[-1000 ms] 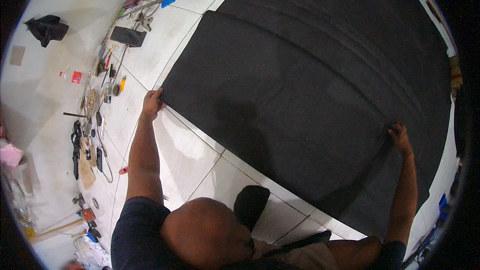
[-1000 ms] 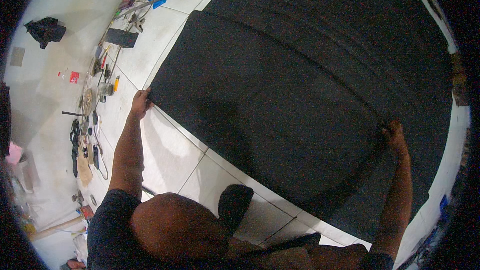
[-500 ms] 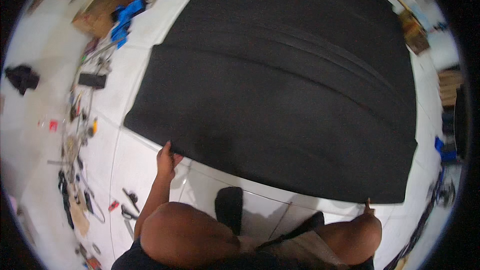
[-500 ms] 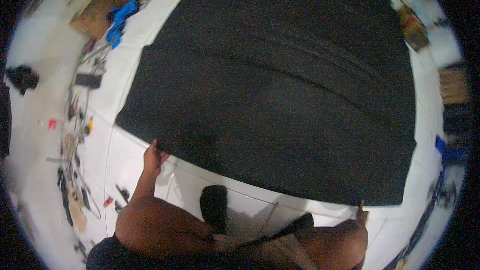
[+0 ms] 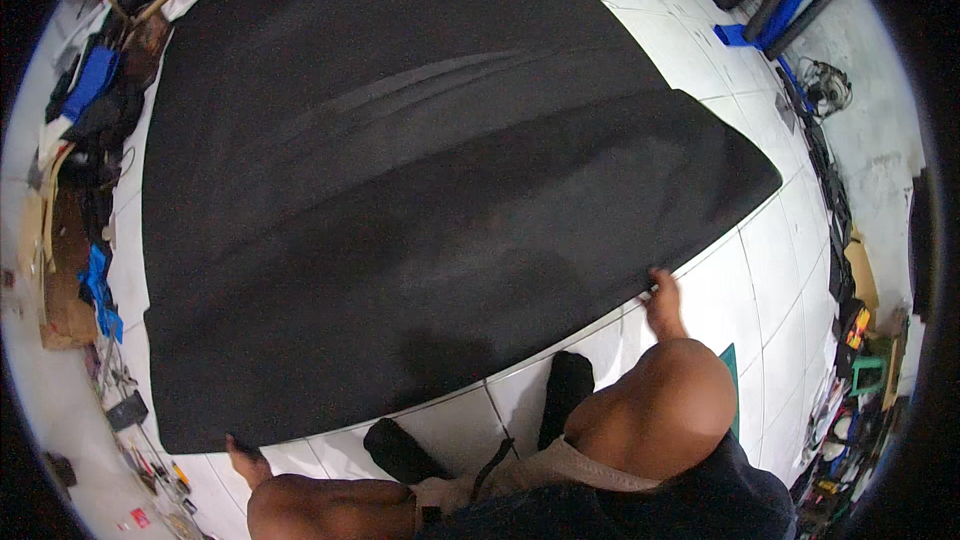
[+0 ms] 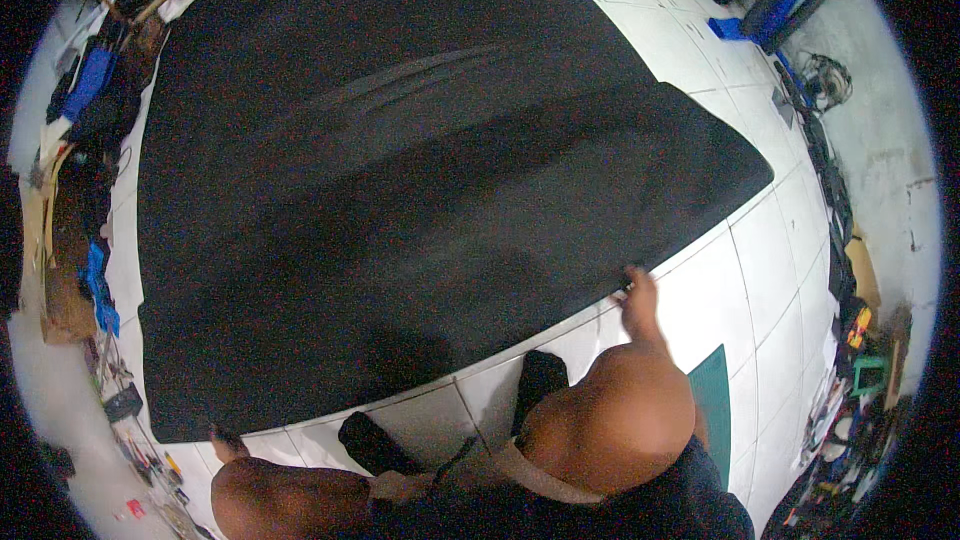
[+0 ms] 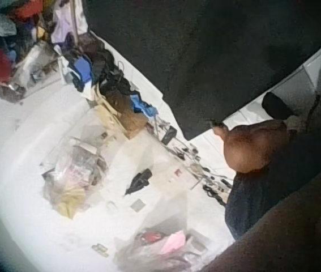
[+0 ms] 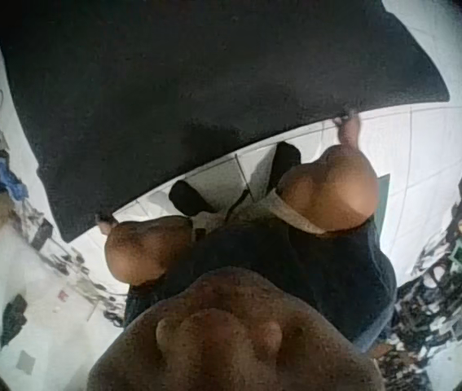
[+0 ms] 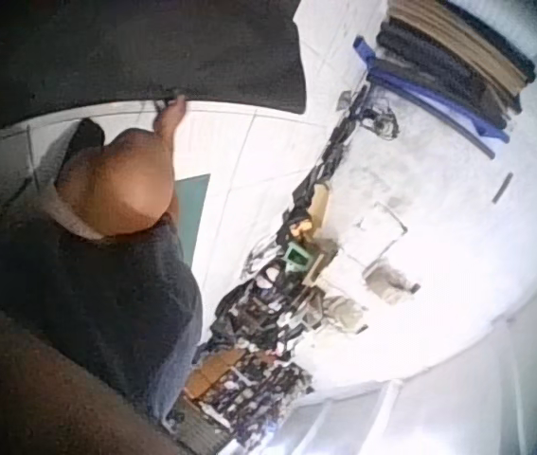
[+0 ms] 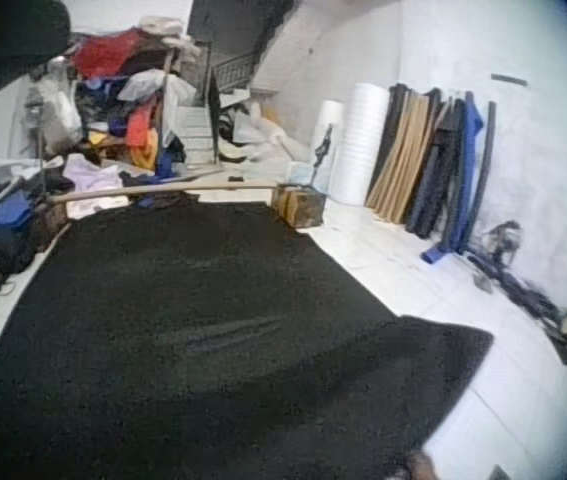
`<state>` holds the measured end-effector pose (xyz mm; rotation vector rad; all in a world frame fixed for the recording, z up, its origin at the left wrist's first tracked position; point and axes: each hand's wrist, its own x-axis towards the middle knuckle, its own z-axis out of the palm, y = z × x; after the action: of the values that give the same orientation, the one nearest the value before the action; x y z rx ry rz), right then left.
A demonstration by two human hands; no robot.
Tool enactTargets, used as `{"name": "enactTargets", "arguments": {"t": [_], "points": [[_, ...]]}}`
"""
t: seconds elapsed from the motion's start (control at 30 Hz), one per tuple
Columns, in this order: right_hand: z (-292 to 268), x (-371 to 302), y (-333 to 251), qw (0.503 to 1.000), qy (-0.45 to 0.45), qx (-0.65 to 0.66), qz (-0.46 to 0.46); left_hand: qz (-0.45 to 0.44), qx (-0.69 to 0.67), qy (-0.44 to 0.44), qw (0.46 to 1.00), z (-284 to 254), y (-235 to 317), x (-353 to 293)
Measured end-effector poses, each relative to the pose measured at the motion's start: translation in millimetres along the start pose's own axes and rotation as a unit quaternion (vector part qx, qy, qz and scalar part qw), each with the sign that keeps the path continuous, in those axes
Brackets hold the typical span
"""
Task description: The person folds a large piece of black fabric by hand while working on a tiled floor and then moves it onto a green cutting mat.
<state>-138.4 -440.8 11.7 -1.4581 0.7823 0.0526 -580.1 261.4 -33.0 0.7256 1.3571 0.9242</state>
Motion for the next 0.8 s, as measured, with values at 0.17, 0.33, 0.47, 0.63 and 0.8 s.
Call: {"name": "enactTargets", "arguments": {"t": [0.17,0.33,0.47,0.63,0.8], "points": [[-26,-26,51,0.99,-0.037,-0.024,0.135,-0.064,0.129,0.016,0.989,29,-63,-12],[-64,19,21,0.993,0.012,-0.053,0.107,0.044,0.431,0.035,0.901,75,-38,5],[-109,106,-14,0.985,0.096,-0.137,0.049,0.295,0.741,0.019,0.603,146,30,25],[-166,186,-44,0.963,0.184,-0.197,-0.011,0.339,0.747,-0.434,0.374,369,17,-94],[-173,234,-85,0.972,0.179,-0.142,-0.047,0.379,0.721,-0.469,0.343,486,-54,-201]]}}
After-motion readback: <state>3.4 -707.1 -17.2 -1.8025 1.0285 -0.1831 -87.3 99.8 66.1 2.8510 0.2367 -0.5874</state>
